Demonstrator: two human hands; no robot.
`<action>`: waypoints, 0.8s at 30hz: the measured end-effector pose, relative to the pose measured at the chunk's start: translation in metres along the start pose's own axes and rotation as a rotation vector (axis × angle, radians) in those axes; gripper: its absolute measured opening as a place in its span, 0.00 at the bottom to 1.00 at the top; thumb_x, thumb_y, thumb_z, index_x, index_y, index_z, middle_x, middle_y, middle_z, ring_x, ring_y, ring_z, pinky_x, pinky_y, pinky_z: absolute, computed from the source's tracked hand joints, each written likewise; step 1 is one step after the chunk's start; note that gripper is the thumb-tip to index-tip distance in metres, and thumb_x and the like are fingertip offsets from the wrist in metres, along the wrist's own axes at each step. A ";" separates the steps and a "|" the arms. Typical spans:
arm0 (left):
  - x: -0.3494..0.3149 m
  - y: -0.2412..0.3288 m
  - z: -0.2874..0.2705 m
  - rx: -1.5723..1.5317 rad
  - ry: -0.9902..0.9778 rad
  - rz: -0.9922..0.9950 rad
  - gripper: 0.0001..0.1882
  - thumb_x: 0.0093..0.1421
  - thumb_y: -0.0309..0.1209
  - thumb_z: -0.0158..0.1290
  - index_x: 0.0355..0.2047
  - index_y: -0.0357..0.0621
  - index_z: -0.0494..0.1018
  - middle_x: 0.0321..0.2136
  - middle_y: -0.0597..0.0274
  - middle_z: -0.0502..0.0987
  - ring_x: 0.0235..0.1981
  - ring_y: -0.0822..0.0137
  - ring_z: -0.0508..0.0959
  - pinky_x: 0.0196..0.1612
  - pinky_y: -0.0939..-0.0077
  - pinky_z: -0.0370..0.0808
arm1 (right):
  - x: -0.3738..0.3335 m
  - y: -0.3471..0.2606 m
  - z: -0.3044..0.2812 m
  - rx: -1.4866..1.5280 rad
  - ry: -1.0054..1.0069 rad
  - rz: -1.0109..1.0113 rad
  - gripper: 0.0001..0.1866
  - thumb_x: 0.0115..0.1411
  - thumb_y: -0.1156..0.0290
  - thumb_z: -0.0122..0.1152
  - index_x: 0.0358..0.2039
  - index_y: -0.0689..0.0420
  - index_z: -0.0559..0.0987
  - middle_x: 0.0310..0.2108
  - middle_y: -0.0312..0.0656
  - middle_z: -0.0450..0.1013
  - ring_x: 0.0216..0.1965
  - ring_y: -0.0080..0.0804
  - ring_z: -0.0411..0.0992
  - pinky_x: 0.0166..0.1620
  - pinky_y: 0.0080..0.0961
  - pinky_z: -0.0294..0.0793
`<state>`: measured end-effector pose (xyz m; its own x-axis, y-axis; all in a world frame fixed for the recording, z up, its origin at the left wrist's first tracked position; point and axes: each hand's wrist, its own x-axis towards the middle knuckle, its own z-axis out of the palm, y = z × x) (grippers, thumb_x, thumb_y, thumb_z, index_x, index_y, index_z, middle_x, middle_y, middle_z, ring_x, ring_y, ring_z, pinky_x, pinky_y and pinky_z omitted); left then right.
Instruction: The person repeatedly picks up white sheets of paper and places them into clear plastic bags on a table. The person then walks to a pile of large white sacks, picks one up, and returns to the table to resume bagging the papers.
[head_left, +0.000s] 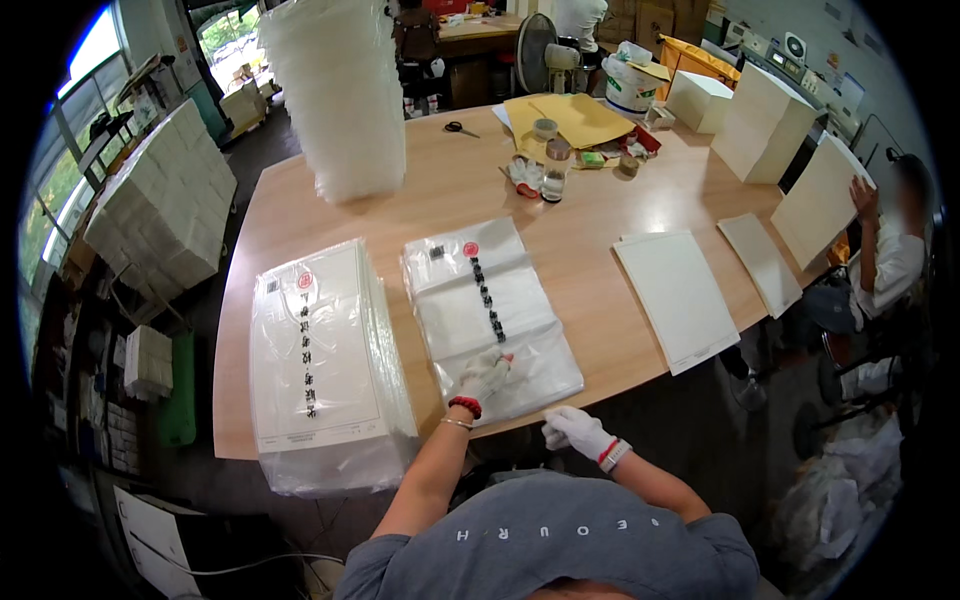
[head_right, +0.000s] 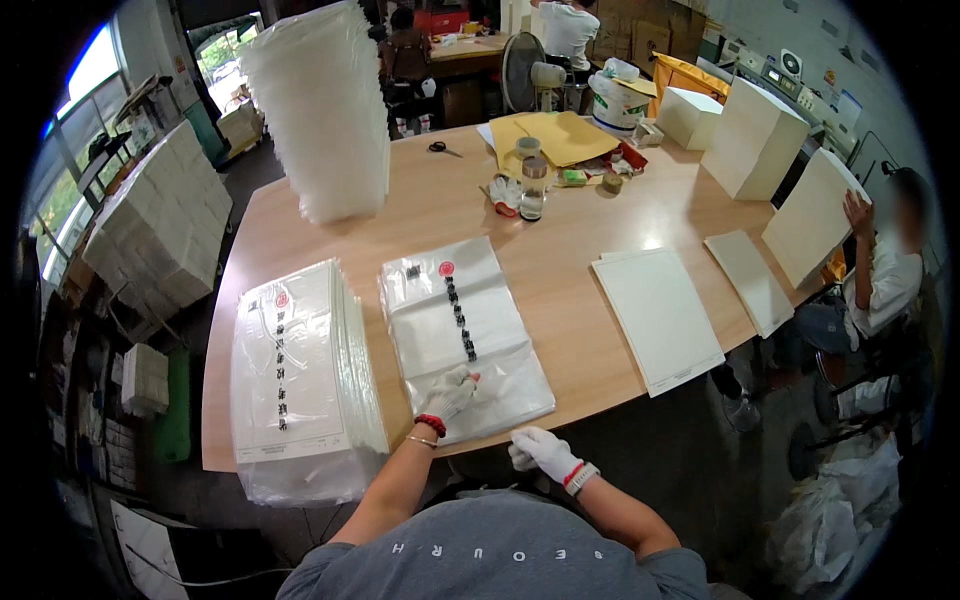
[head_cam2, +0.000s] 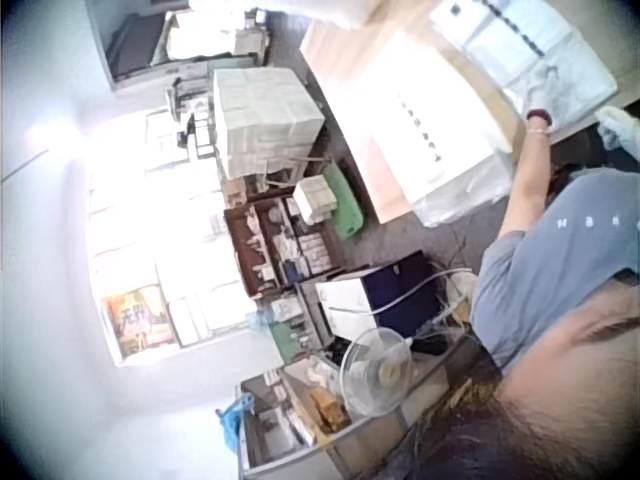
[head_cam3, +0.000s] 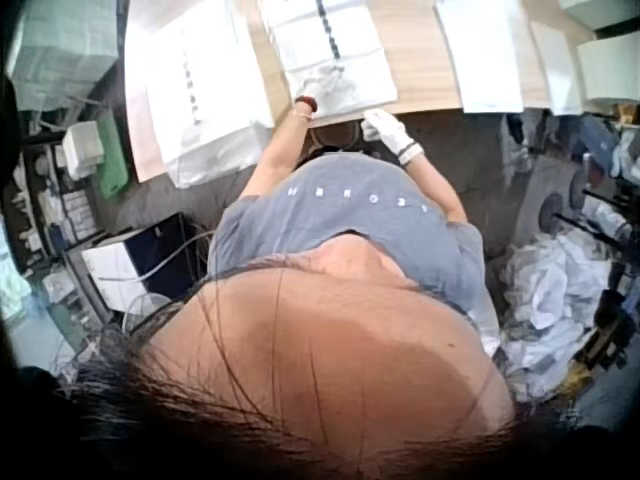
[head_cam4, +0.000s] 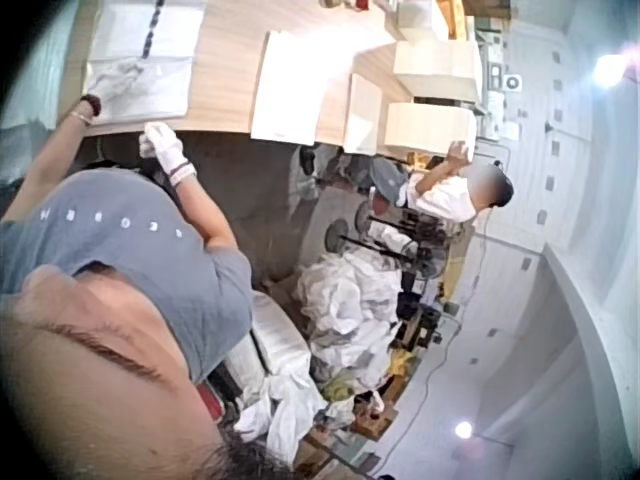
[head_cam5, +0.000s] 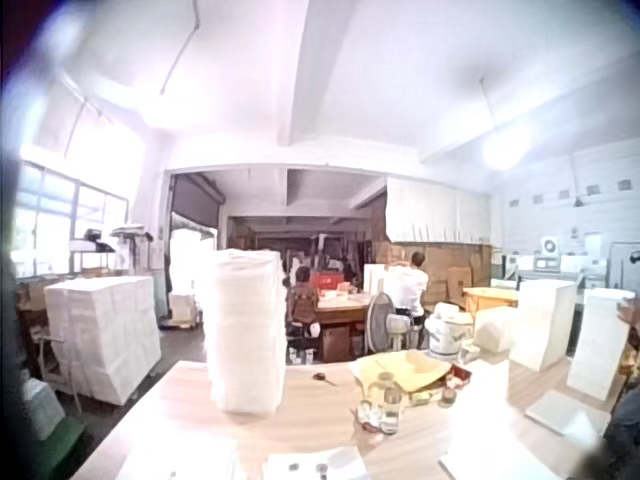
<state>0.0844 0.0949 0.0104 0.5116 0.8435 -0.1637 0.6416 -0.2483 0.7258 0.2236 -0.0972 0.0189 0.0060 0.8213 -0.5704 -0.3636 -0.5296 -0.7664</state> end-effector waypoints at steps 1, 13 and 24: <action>0.000 0.007 -0.005 0.034 -0.003 0.022 0.15 0.58 0.41 0.45 0.27 0.42 0.71 0.22 0.48 0.74 0.23 0.56 0.74 0.28 0.65 0.69 | 0.022 -0.001 0.000 -0.013 -0.028 -0.089 0.13 0.60 0.61 0.51 0.35 0.58 0.71 0.27 0.34 0.67 0.26 0.18 0.65 0.32 0.19 0.70; 0.083 -0.046 -0.018 -1.342 0.130 0.012 0.09 0.59 0.28 0.46 0.38 0.38 0.68 0.30 0.64 0.75 0.24 0.76 0.71 0.26 0.82 0.68 | 0.073 -0.074 -0.015 -1.316 0.588 -0.843 0.13 0.47 0.67 0.58 0.33 0.58 0.75 0.38 0.48 0.68 0.43 0.46 0.65 0.46 0.37 0.65; 0.044 0.099 -0.079 -0.590 -0.067 0.194 0.25 0.56 0.27 0.51 0.52 0.35 0.59 0.26 0.64 0.73 0.22 0.75 0.70 0.27 0.83 0.68 | 0.145 -0.051 0.013 -1.008 0.294 -1.079 0.15 0.54 0.75 0.49 0.44 0.55 0.71 0.41 0.46 0.69 0.42 0.43 0.67 0.46 0.33 0.67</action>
<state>0.1249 0.1448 0.1277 0.6341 0.7730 -0.0200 0.1198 -0.0726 0.9901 0.2308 0.0517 -0.0210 0.0711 0.8949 0.4406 0.7112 0.2643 -0.6514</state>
